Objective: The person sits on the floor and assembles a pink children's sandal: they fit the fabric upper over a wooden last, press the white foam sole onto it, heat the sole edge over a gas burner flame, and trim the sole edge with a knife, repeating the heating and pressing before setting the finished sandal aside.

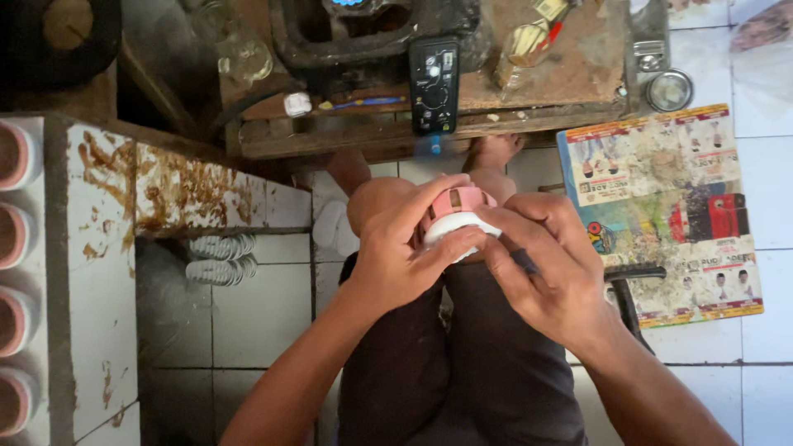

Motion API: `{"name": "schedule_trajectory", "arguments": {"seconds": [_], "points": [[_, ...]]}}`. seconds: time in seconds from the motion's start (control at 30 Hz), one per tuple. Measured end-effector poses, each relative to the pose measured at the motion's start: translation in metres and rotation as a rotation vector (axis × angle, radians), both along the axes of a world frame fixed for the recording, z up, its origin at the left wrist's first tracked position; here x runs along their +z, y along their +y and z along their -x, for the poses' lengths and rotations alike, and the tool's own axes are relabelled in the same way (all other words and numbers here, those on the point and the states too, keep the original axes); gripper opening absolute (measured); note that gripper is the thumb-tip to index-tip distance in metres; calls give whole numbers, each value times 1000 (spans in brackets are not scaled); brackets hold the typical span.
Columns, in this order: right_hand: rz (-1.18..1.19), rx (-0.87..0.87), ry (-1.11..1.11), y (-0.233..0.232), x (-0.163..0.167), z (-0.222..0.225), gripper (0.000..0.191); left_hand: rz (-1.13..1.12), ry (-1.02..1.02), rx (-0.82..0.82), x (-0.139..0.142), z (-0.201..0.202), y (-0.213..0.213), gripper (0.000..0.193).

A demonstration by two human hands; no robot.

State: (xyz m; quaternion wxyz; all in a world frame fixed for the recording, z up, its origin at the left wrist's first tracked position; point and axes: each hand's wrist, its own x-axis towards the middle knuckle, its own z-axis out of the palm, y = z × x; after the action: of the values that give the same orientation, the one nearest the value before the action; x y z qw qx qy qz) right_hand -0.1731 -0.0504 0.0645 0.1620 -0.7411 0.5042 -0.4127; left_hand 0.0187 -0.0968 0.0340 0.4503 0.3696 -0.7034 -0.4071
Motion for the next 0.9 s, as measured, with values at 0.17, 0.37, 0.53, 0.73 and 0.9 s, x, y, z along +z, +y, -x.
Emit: {"name": "schedule_trajectory", "arguments": {"seconds": [0.17,0.37,0.53,0.73,0.9], "points": [[-51,35,5,-7,5,1,37,82,-37,-27,-3,-4,-5,51],[-250,139,-105,-18,19,7,29,154,-78,-45,5,-3,-7,41],[-276,174,-111,-22,24,9,28,257,-137,-8,12,0,-9,33],[-161,193,-102,-24,18,13,32,266,-199,58,18,3,-10,30],[-194,-70,-156,11,-26,15,36,38,2,-54,5,2,-2,27]]}}
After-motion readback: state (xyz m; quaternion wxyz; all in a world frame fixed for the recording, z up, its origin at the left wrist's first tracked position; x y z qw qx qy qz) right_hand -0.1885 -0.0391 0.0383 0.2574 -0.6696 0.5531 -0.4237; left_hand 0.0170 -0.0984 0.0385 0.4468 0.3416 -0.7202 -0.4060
